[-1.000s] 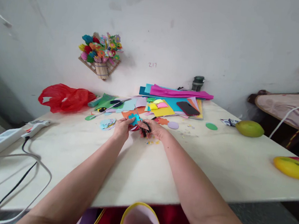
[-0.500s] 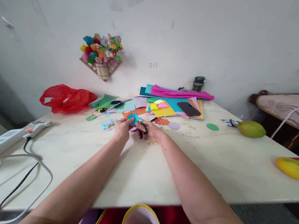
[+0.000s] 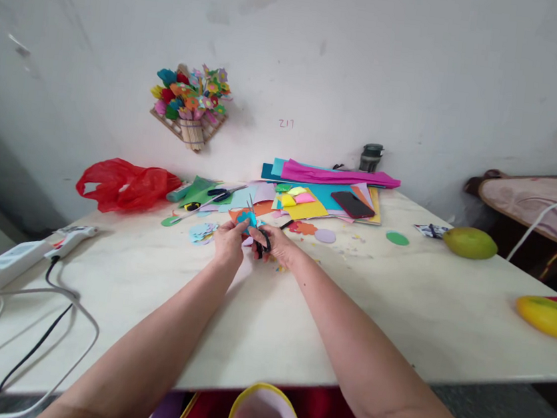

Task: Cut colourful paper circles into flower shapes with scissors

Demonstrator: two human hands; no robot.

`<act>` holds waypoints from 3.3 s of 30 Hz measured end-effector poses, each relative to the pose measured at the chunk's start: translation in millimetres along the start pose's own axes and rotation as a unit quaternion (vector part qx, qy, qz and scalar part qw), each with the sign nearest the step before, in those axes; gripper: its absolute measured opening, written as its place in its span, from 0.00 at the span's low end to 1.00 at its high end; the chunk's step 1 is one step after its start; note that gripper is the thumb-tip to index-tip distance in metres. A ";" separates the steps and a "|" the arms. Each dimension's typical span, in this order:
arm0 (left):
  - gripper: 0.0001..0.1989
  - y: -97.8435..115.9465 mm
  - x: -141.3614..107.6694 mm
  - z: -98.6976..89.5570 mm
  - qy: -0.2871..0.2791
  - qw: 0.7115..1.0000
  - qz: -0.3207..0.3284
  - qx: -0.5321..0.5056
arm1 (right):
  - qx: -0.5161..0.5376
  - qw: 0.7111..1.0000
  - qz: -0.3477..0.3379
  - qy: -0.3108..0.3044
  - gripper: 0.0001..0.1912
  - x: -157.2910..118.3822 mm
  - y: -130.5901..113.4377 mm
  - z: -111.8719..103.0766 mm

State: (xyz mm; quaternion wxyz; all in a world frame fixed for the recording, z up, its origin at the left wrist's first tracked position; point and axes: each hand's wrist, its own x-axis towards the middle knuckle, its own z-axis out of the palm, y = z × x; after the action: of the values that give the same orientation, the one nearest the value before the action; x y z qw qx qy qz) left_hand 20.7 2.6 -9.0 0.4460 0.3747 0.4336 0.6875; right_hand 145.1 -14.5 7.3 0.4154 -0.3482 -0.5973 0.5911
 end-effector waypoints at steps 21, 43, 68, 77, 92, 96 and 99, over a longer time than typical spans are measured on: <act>0.10 10.1 -4.6 5.4 0.043 0.998 -0.009 -0.042 | -0.007 0.999 -0.011 0.050 0.20 -0.1 -3.4 9.7; 0.16 22.7 3.4 -3.8 -0.043 0.994 -0.054 -0.089 | -0.039 0.996 0.002 0.076 0.16 -1.2 -8.4 9.6; 0.18 22.8 11.7 -21.7 -0.255 0.961 -0.103 0.031 | -0.004 0.987 -0.061 0.148 0.22 -0.4 -17.3 -30.6; 0.19 26.7 8.5 -21.6 -0.316 0.935 -0.130 0.094 | 0.035 0.990 -0.064 0.117 0.24 2.5 -17.4 -30.1; 0.16 23.3 9.9 -22.2 -0.341 0.926 -0.113 0.118 | -0.010 0.995 -0.079 0.053 0.20 -0.4 -17.7 -28.6; 0.16 26.2 8.6 -22.0 -0.335 0.929 -0.116 0.106 | -0.008 0.995 -0.071 0.072 0.19 0.9 -17.9 -26.3; 0.16 26.1 8.5 -22.1 -0.331 0.932 -0.125 0.085 | 0.004 0.993 -0.062 0.103 0.19 2.1 -17.8 -23.2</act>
State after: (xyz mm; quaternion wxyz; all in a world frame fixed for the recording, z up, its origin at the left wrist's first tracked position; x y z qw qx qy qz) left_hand -9.5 -1.0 8.8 0.6132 0.5599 0.3618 0.4237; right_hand 166.6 -4.0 24.1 0.5118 -0.3677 -0.5699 0.5273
